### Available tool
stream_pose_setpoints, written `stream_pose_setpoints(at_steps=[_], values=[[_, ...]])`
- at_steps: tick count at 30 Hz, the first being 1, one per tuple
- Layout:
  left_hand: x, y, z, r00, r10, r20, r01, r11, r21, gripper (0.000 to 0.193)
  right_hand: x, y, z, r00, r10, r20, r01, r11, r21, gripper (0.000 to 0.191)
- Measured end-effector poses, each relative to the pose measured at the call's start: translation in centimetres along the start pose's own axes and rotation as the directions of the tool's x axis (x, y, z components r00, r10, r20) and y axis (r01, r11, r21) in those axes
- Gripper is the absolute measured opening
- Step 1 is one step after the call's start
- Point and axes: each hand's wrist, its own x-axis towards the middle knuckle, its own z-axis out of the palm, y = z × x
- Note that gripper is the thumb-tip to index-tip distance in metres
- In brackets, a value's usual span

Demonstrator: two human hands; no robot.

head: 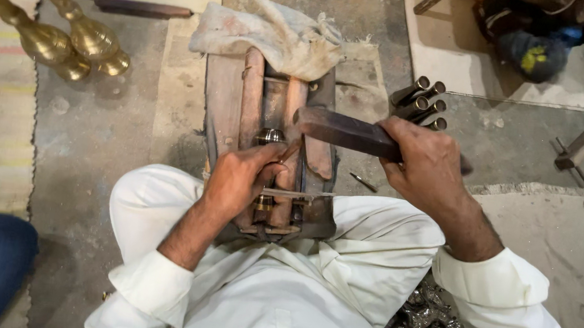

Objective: The person sits cross-legged on the floor with a brass vase clamped in a wooden jig on their lap. They hold a small chisel against the vase surface and repeatedly strike it with a heavy wooden mallet, rotating the vase to engrave decorative patterns along its body.

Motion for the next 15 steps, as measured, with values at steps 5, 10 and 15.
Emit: stream_pose_setpoints(at_steps=[5, 10, 15], values=[[1.0, 0.1, -0.4, 0.995, -0.018, 0.100, 0.017, 1.000, 0.009, 0.024, -1.5, 0.7, 1.1, 0.979, 0.182, 0.090, -0.187, 0.980, 0.060, 0.036], [1.7, 0.3, -0.8, 0.971, -0.072, 0.227, 0.060, 0.996, 0.058, 0.023, -2.6, 1.0, 2.6, 0.985, 0.169, 0.026, -0.170, 0.982, 0.085, 0.034], [2.5, 0.1, -0.5, 0.940, -0.046, 0.337, -0.029, 0.976, 0.214, 0.028, -3.9, 1.3, 4.1, 0.922, 0.368, 0.120, -0.385, 0.907, 0.173, 0.029]])
